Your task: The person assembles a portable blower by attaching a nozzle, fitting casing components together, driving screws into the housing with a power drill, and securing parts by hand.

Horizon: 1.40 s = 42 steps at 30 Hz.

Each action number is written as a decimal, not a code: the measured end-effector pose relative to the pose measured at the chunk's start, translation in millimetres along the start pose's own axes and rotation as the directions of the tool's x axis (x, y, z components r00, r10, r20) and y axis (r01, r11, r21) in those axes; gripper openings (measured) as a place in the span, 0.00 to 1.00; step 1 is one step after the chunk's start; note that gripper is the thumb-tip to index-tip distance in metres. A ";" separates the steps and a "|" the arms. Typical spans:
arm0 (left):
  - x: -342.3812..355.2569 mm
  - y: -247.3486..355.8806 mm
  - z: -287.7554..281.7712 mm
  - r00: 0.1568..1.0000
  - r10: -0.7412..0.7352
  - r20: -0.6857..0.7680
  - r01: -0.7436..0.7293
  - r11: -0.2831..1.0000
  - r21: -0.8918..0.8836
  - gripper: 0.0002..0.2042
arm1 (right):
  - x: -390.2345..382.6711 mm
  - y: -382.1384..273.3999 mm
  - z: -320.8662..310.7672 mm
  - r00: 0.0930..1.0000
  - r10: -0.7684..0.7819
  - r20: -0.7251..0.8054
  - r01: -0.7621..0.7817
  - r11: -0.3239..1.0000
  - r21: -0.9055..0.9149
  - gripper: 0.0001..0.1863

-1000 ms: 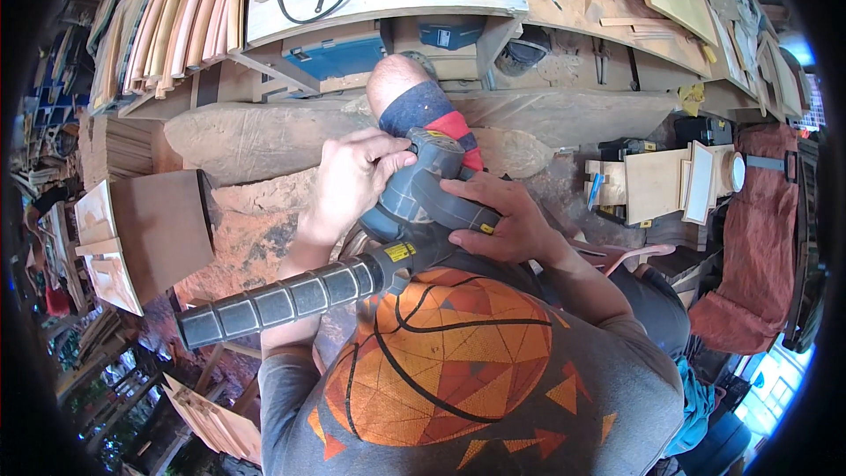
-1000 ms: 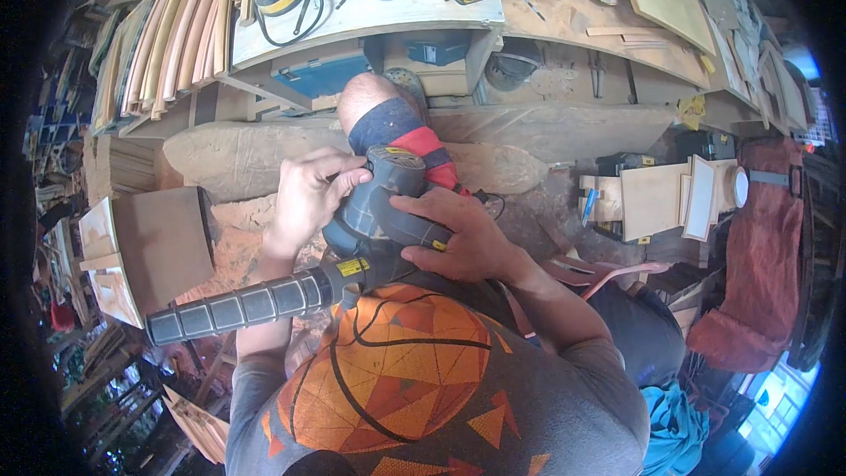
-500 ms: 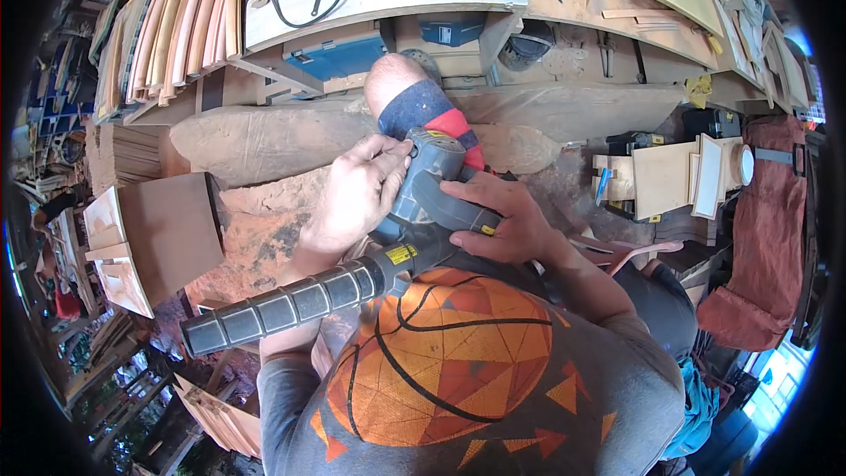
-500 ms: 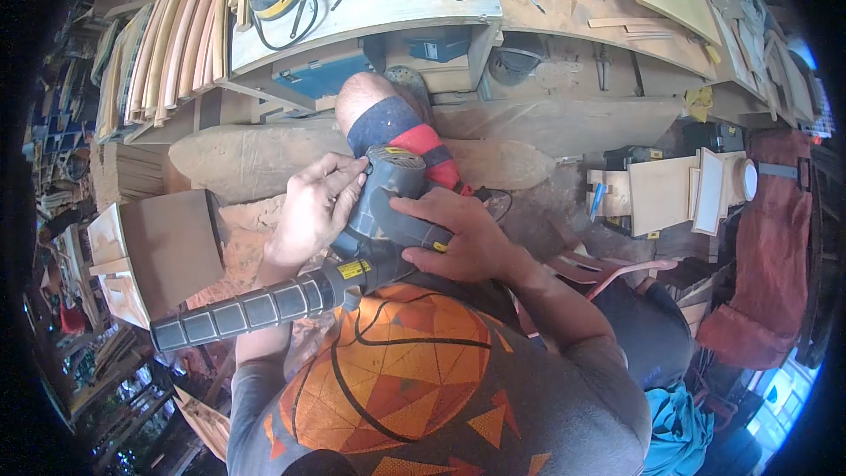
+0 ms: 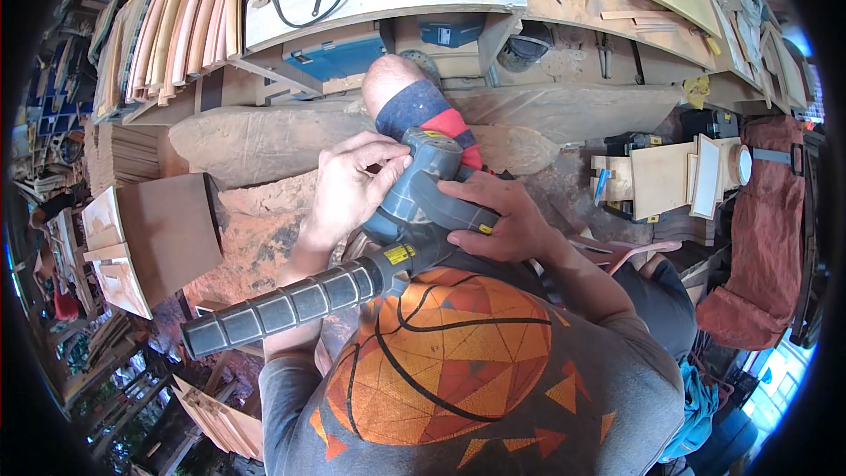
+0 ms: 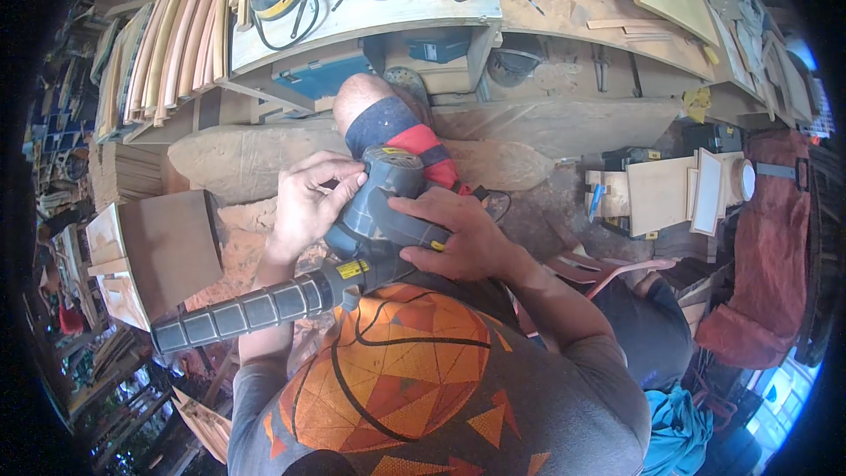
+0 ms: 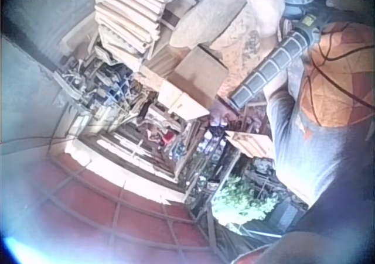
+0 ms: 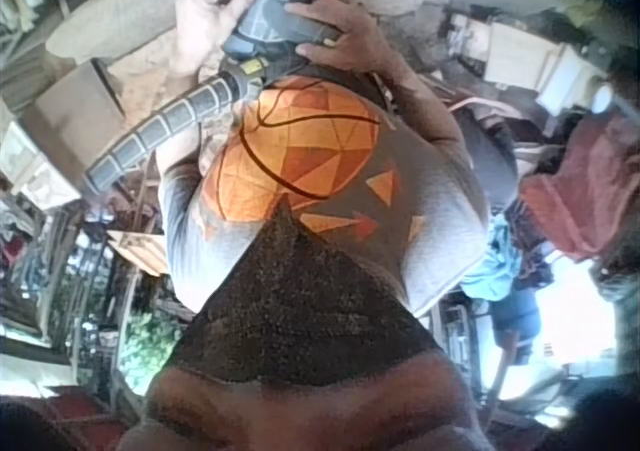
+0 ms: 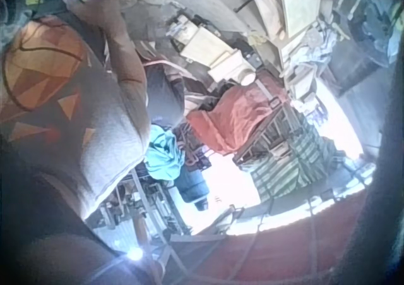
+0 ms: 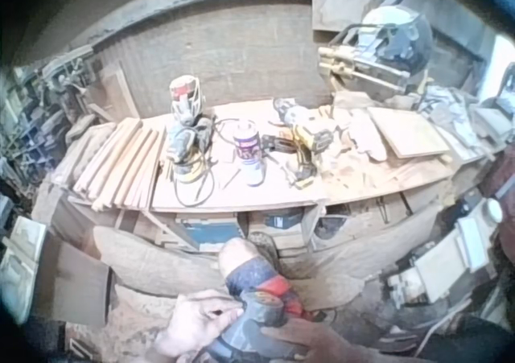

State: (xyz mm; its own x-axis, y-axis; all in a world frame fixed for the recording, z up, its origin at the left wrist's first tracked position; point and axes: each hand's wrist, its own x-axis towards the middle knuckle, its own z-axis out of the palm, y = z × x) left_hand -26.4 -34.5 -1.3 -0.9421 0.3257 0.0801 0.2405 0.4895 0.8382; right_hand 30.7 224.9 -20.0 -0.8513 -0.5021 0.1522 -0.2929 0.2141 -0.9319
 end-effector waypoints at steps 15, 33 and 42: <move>-3.7 -2.7 1.0 0.998 0.053 -0.030 -0.053 0.999 -0.012 0.05 | -2.5 0.8 4.4 0.999 -0.021 -0.033 0.022 1.000 0.018 0.38; -0.2 -3.2 2.7 0.996 0.075 0.044 -0.077 0.996 0.038 0.06 | -4.2 -2.2 -3.1 0.998 0.047 0.038 -0.047 0.999 0.003 0.37; -16.5 -10.6 21.1 0.922 0.387 -0.024 -0.363 0.884 0.293 0.11 | -4.3 0.6 -4.1 1.000 0.007 -0.001 -0.007 1.000 -0.004 0.37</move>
State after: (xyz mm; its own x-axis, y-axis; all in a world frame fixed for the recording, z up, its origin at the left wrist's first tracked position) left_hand -8.5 -28.0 -22.8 -0.7812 0.4703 0.4106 0.6234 0.5517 0.5541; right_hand 32.3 230.7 -19.9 -0.8537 -0.5000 0.1456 -0.2885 0.2213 -0.9316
